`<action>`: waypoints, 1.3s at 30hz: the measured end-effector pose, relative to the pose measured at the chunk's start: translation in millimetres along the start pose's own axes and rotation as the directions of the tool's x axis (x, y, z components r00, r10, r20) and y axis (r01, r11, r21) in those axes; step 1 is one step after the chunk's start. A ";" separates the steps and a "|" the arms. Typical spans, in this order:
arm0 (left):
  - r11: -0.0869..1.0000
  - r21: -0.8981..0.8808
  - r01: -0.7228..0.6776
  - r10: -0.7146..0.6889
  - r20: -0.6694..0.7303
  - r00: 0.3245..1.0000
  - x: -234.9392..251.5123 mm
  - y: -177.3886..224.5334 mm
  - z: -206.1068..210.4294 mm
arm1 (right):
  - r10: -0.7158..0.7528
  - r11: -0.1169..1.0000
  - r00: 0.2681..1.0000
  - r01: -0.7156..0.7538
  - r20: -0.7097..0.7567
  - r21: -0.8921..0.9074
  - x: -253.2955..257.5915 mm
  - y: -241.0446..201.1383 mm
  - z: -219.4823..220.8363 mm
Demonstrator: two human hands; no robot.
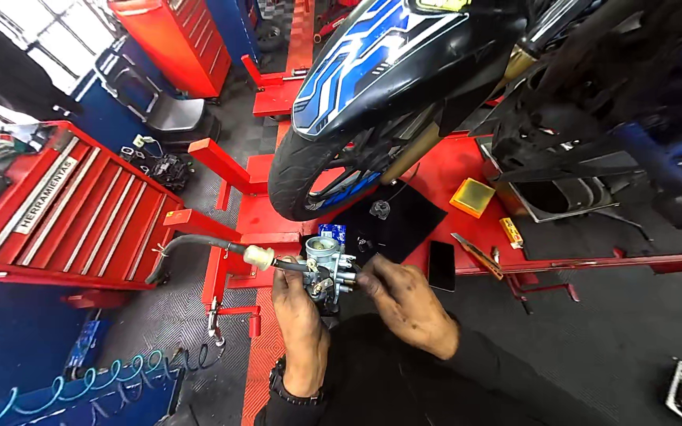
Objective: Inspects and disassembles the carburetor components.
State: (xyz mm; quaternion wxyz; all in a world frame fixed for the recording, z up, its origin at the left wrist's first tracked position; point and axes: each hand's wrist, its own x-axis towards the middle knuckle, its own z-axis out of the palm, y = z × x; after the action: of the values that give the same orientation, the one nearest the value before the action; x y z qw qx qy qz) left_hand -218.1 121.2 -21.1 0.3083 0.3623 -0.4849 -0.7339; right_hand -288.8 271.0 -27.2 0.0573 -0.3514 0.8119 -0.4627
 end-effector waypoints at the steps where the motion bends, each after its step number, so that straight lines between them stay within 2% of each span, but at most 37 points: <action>1: 1.000 0.001 0.001 -0.001 0.006 1.000 0.5 0.0 -0.2 | -0.022 1.000 1.000 0.022 -0.022 -0.021 -1.1 -1.3 2.1; 4: 1.000 -0.013 0.013 -0.013 0.010 1.000 2.5 -1.1 -2.1 | -0.057 0.998 0.996 0.059 -0.062 0.028 -3.3 -3.8 5.8; 7: 1.000 -0.011 0.016 -0.015 0.018 1.000 5.7 -1.0 -1.6 | 0.053 0.986 0.998 -0.055 0.014 0.159 -0.9 -1.9 4.6; 9: 1.000 0.000 0.012 -0.012 0.030 0.999 6.3 -3.2 -0.7 | 0.062 0.991 0.998 -0.065 0.030 0.117 0.1 -0.2 5.2; 13: 1.000 0.013 0.006 -0.007 0.050 0.999 6.9 -6.9 1.1 | -0.027 0.998 0.998 0.031 -0.062 0.054 -3.0 3.5 6.1; 16: 1.000 -0.005 0.024 -0.024 0.040 0.999 5.0 -8.1 2.4 | 0.062 0.985 0.998 -0.058 -0.018 0.160 -4.8 2.4 1.3; 18: 1.000 0.007 0.019 -0.019 0.033 0.999 3.0 -7.8 2.4 | 0.087 0.990 0.996 -0.087 -0.002 0.115 -5.8 2.4 -1.0; 20: 1.000 0.018 0.009 -0.009 0.022 1.000 1.3 -6.4 3.0 | 0.030 0.997 0.999 -0.028 -0.025 0.065 -6.7 2.7 -2.0; 23: 1.000 0.011 0.009 -0.009 0.006 1.000 -1.6 -5.1 1.9 | -0.058 0.994 0.996 0.064 -0.070 0.085 -8.7 0.8 -4.2; 26: 1.000 -0.017 0.000 0.000 0.016 1.000 -4.5 -4.9 0.0 | -0.028 0.973 0.999 0.035 -0.034 0.230 -9.2 -0.3 -6.0; 28: 1.000 -0.021 -0.003 0.004 0.017 1.000 -6.3 -5.0 -1.4 | 0.006 0.965 1.000 -0.010 0.016 0.264 -8.5 -0.3 -7.2; 34: 0.999 -0.008 -0.049 0.049 0.002 0.999 -10.1 -4.2 -4.4 | -0.124 0.988 0.991 0.128 -0.049 0.081 -9.1 0.1 -5.9; 37: 0.997 0.005 -0.079 0.079 0.002 0.997 -10.6 -3.1 -5.2 | -0.165 0.982 0.982 0.172 -0.088 0.081 -9.1 -1.5 -5.6; 39: 0.997 0.002 -0.082 0.082 -0.004 0.997 -11.1 -1.7 -5.2 | -0.111 0.983 0.992 0.119 -0.063 0.140 -9.0 -2.1 -4.8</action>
State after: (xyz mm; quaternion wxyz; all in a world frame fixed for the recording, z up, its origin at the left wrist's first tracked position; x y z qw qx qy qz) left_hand -207.9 128.2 -21.5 0.3389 0.3438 -0.4997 -0.7192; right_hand -283.0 279.4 -25.0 0.0333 -0.3797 0.7560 -0.5322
